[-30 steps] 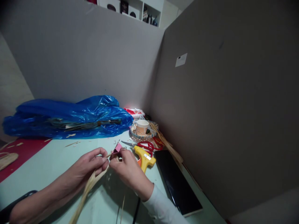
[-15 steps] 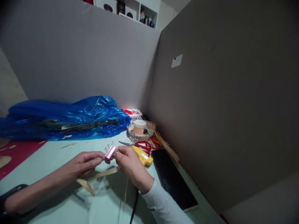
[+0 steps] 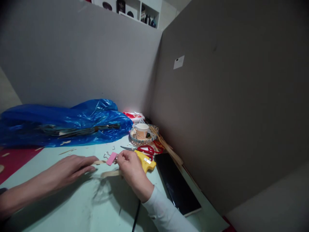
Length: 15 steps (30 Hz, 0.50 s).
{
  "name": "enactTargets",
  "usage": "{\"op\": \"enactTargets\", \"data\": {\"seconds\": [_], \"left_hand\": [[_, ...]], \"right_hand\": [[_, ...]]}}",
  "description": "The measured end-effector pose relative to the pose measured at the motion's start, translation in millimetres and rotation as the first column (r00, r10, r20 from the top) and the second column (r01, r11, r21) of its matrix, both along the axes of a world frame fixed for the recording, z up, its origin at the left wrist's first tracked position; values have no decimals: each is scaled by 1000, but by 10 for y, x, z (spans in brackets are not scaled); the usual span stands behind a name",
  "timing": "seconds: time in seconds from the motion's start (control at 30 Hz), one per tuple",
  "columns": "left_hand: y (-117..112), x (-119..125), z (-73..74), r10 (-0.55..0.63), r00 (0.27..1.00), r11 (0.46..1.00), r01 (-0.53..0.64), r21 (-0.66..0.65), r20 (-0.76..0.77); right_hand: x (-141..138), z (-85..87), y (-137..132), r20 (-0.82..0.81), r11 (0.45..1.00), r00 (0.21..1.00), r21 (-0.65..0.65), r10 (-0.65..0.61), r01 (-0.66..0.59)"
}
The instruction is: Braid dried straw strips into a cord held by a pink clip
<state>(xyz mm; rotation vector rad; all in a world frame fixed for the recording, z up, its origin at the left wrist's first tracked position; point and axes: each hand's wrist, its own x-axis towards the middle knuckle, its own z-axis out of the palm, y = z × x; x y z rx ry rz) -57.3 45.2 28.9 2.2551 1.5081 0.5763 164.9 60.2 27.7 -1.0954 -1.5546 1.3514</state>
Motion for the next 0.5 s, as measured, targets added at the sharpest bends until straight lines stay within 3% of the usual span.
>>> {"op": "enactTargets", "data": {"seconds": [0.13, 0.2, 0.33, 0.43, 0.5], "left_hand": [[74, -195, -156, 81, 986, 994, -69, 83, -145], [66, -182, -186, 96, 986, 991, -81, 109, -138], [-67, 184, -83, -28, 998, 992, 21, 121, 58], [-179, 522, 2, 50, 949, 999, -48, -13, 310], [-213, 642, 6, 122, 870, 989, -67, -130, 478]], "right_hand": [[45, -10, 71, -93, 999, 996, -34, -10, 7], [46, -41, 92, -114, 998, 993, -54, -23, 17], [-41, -123, 25, -124, 995, 992, -103, -16, 3], [-143, -176, -73, -165, 990, 986, -135, 24, -47], [-192, -209, -114, -178, 990, 983, -130, 33, -56]]}}
